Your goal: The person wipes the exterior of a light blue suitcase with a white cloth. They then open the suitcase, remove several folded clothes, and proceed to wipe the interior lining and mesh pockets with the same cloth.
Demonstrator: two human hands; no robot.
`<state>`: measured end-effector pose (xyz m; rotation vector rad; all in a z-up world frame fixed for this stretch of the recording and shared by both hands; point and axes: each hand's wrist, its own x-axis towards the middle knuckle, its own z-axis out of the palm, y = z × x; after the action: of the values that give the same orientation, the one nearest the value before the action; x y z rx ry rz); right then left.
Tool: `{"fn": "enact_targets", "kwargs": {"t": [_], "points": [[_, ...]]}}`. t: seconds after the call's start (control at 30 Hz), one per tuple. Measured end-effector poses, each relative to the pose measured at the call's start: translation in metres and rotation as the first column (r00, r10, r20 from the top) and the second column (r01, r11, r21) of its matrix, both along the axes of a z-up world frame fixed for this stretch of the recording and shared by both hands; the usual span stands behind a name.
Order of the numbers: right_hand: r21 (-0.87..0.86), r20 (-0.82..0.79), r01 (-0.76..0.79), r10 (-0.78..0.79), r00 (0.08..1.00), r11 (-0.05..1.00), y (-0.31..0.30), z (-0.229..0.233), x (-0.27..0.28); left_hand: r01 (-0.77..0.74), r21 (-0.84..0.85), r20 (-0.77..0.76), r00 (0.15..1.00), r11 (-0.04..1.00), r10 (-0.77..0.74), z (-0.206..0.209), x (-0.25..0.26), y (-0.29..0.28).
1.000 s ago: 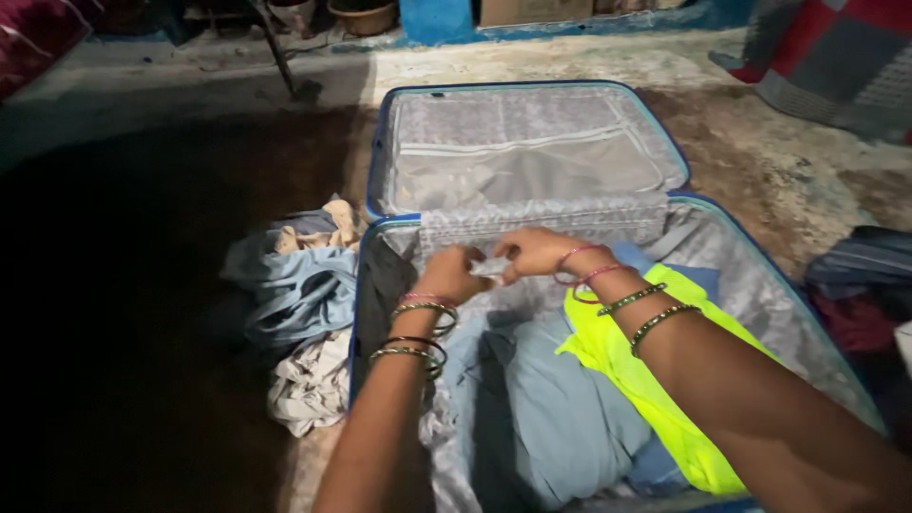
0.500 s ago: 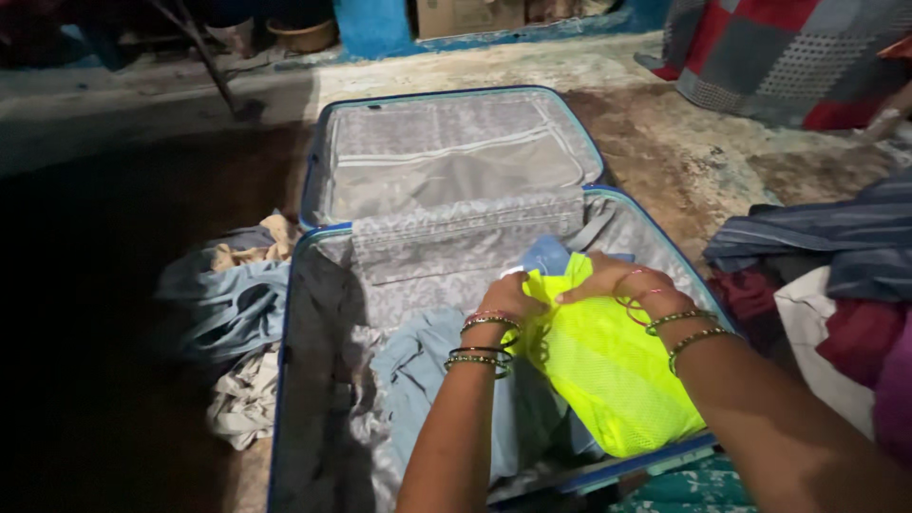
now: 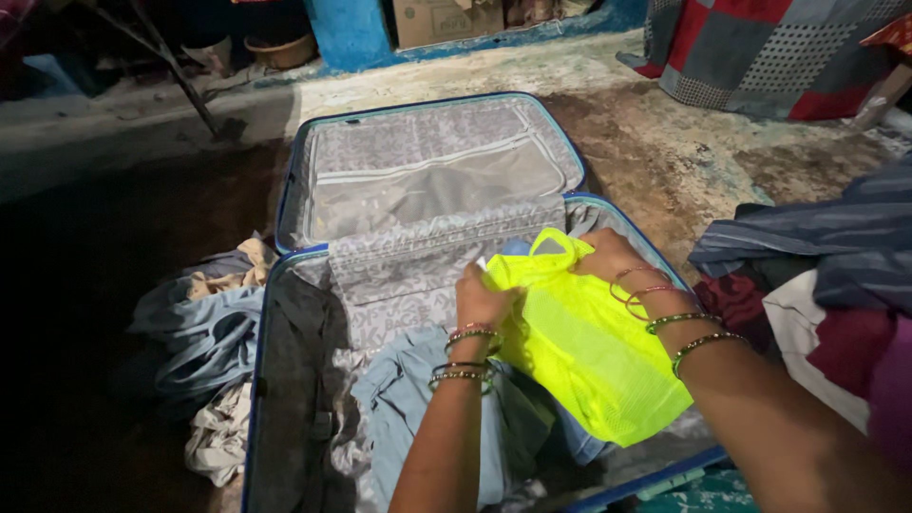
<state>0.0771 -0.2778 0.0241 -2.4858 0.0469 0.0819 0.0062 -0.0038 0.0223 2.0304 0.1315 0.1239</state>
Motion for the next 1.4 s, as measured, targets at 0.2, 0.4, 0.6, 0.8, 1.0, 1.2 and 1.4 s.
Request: {"fn": "enact_targets", "kwargs": {"t": [0.2, 0.4, 0.6, 0.8, 1.0, 1.2, 1.4], "points": [[-0.189, -0.099, -0.037, 0.018, 0.995, 0.981, -0.007, -0.023, -0.008, -0.009, 0.006, -0.265, 0.964, 1.0, 0.011, -0.02, -0.003, 0.006], [-0.223, -0.315, 0.062, -0.132, 0.94, 0.973, 0.021, 0.005, -0.025, 0.167, -0.248, -0.234, 0.945, 0.954, -0.226, -0.034, 0.008, 0.017], [0.054, -0.249, -0.189, 0.197, 0.948, 0.98, 0.024, -0.034, -0.017, 0.442, -0.326, -0.018, 0.881, 0.836, -0.473, -0.039, 0.023, 0.017], [-0.128, -0.248, -0.195, 0.159, 0.956, 0.972, 0.025, -0.045, -0.009, 0.293, -0.017, -0.38, 0.883, 0.956, -0.277, 0.008, 0.006, 0.019], [-0.126, -0.098, -0.291, 0.28, 0.955, 0.948, 0.034, -0.005, -0.002, 0.298, -0.006, -0.191, 0.937, 0.954, -0.294, 0.033, -0.008, 0.03], [-0.263, 0.119, -0.356, 0.396, 0.911, 0.897, 0.101, 0.102, 0.011, 0.12, -0.236, 0.099, 0.99, 0.964, -0.099, 0.072, -0.02, 0.07], [-0.261, 0.43, -0.267, 0.36, 0.828, 0.927, 0.236, 0.198, -0.017, -0.098, -0.627, 0.185, 0.945, 0.773, 0.27, 0.107, -0.03, 0.158]]}}
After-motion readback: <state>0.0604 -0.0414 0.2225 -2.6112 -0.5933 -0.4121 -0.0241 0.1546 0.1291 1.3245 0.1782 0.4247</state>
